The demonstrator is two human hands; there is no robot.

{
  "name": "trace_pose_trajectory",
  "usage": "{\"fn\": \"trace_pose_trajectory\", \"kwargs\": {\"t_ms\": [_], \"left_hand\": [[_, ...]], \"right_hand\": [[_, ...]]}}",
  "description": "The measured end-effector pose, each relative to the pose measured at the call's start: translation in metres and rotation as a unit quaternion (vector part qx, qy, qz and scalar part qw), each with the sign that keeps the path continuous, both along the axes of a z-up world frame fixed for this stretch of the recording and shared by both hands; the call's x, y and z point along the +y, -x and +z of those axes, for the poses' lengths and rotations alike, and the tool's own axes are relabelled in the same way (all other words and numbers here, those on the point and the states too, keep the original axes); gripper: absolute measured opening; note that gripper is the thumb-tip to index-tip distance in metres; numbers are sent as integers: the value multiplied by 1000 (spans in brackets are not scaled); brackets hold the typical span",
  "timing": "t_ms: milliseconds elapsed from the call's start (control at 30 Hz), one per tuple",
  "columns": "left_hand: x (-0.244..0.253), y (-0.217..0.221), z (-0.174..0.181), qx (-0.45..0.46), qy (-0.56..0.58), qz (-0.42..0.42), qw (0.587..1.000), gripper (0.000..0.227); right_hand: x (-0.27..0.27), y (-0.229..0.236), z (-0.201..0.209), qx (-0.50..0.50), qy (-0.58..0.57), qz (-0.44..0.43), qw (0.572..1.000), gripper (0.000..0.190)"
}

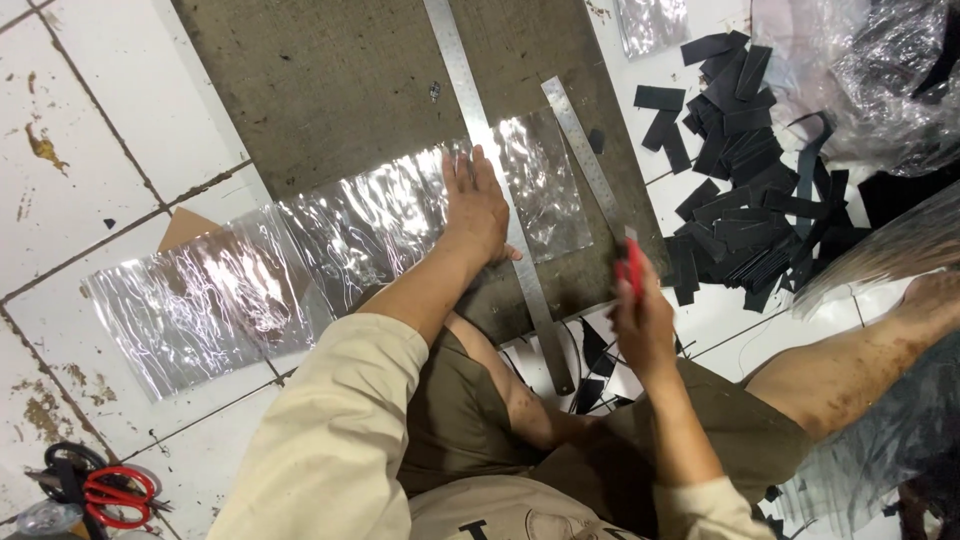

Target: Measuring and cutting clear plastic sheets into strips using a metal ruler and a utility knife

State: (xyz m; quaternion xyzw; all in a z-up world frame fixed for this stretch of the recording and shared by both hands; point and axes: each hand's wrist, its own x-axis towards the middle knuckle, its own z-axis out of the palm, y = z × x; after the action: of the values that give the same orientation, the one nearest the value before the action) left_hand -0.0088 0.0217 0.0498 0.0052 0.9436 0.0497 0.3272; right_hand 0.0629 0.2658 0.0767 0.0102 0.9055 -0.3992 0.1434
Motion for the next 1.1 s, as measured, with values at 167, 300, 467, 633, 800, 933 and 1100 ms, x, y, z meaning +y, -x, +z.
{"fn": "trace_pose_trajectory", "kwargs": {"t_ms": [167,300,467,633,800,933,1100], "left_hand": [[-3,0,-14,-6,-14,6,1000,139],[-4,-3,-22,13,-39,22,999,138],[-7,-5,-25,21,-33,14,999,143],[-9,-6,-31,34,-48,22,998,147],[-8,-8,-29,45,-36,3,998,141],[-10,-6,-56,51,-17,-52,997,143],[-12,-4,-56,45,12,-66,997,139]], "right_hand": [[-80,58,-13,90,-30,133,987,44],[-109,97,-49,75,-100,222,967,47],[-123,112,-64,53,-144,243,958,50],[-127,117,-56,54,-108,276,953,54],[-128,132,-49,47,-148,329,932,51],[-108,110,-49,160,-112,371,908,57],[-67,44,-30,127,-101,363,917,65]]}}
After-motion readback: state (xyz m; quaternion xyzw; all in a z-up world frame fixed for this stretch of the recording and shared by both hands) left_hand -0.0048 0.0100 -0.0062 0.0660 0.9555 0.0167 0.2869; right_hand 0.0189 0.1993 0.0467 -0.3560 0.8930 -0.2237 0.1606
